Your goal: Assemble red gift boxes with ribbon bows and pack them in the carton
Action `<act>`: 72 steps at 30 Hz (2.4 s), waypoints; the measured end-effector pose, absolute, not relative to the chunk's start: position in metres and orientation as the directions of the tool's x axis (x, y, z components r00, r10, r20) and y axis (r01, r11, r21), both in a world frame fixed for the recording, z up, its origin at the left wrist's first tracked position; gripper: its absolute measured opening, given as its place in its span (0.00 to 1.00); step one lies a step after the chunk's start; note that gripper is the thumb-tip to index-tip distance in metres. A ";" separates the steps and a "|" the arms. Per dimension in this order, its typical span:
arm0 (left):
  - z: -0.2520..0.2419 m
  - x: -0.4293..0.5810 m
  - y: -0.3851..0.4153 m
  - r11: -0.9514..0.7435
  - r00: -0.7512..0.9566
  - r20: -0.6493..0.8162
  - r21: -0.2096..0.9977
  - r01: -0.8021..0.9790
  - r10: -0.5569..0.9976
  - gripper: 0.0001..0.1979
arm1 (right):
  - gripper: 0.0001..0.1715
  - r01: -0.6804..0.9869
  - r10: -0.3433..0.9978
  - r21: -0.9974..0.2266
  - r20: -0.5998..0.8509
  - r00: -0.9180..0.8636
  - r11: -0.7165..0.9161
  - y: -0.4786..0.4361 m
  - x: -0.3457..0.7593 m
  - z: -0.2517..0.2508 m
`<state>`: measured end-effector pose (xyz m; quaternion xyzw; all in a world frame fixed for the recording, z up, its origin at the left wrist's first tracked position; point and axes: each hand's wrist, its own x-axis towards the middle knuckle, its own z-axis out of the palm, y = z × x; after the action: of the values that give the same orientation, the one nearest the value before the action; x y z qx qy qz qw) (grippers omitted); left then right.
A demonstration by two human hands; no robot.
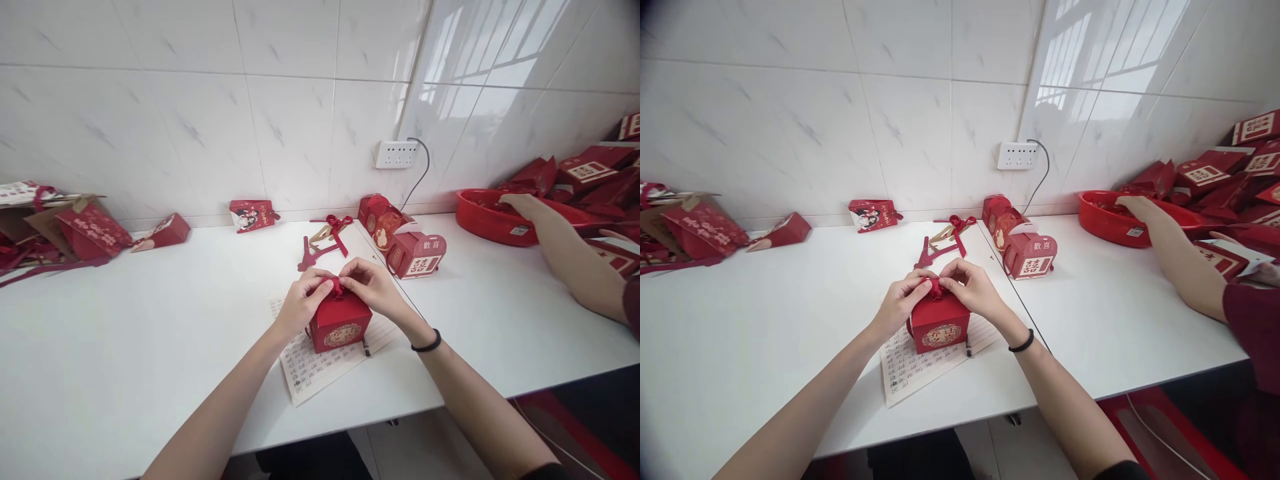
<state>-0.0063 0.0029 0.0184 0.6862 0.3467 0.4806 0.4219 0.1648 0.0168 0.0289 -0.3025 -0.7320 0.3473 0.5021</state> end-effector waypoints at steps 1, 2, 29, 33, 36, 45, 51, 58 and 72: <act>0.019 -0.006 0.003 -0.391 0.299 0.356 0.918 0.063 0.885 0.14 | 0.10 0.098 0.792 -0.811 0.526 -0.310 0.576 0.018 0.164 0.030; 0.020 -0.006 0.002 -0.373 0.296 0.343 0.926 0.051 0.892 0.14 | 0.09 0.101 0.793 -0.811 0.524 -0.310 0.576 0.019 0.164 0.031; 0.021 -0.005 0.001 -0.235 0.271 0.240 0.971 -0.052 0.932 0.15 | 0.04 0.356 0.492 -0.345 0.690 -0.531 0.868 0.008 0.184 0.035; 0.020 -0.004 0.001 -0.234 0.268 0.240 0.971 -0.052 0.933 0.15 | 0.07 0.385 0.489 -0.321 0.714 -0.502 0.865 0.007 0.184 0.036; 0.020 -0.004 0.001 -0.227 0.264 0.234 0.972 -0.059 0.936 0.14 | 0.06 0.381 0.465 -0.297 0.732 -0.498 0.876 0.006 0.183 0.036; 0.022 -0.009 0.000 -0.223 0.287 0.211 0.975 0.009 0.934 0.16 | 0.08 0.333 0.441 -0.301 0.727 -0.526 0.894 0.005 0.181 0.035; 0.024 -0.008 -0.001 -0.247 0.211 0.225 0.965 0.087 0.951 0.14 | 0.10 0.322 0.449 -0.320 0.724 -0.524 0.891 0.005 0.184 0.037; 0.031 -0.015 0.001 -0.383 0.194 0.337 0.873 0.301 0.921 0.15 | 0.09 0.315 0.451 -0.326 0.706 -0.546 0.891 0.008 0.192 0.041; 0.058 -0.017 -0.024 -0.213 0.252 0.131 0.919 0.333 0.959 0.12 | 0.11 0.369 0.466 -0.297 0.679 -0.567 0.881 0.002 0.194 0.047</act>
<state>-0.0173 -0.0243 0.0582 0.6778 0.4764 0.3837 0.4080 0.1939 0.0020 0.0470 -0.2365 -0.8831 0.0608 0.4006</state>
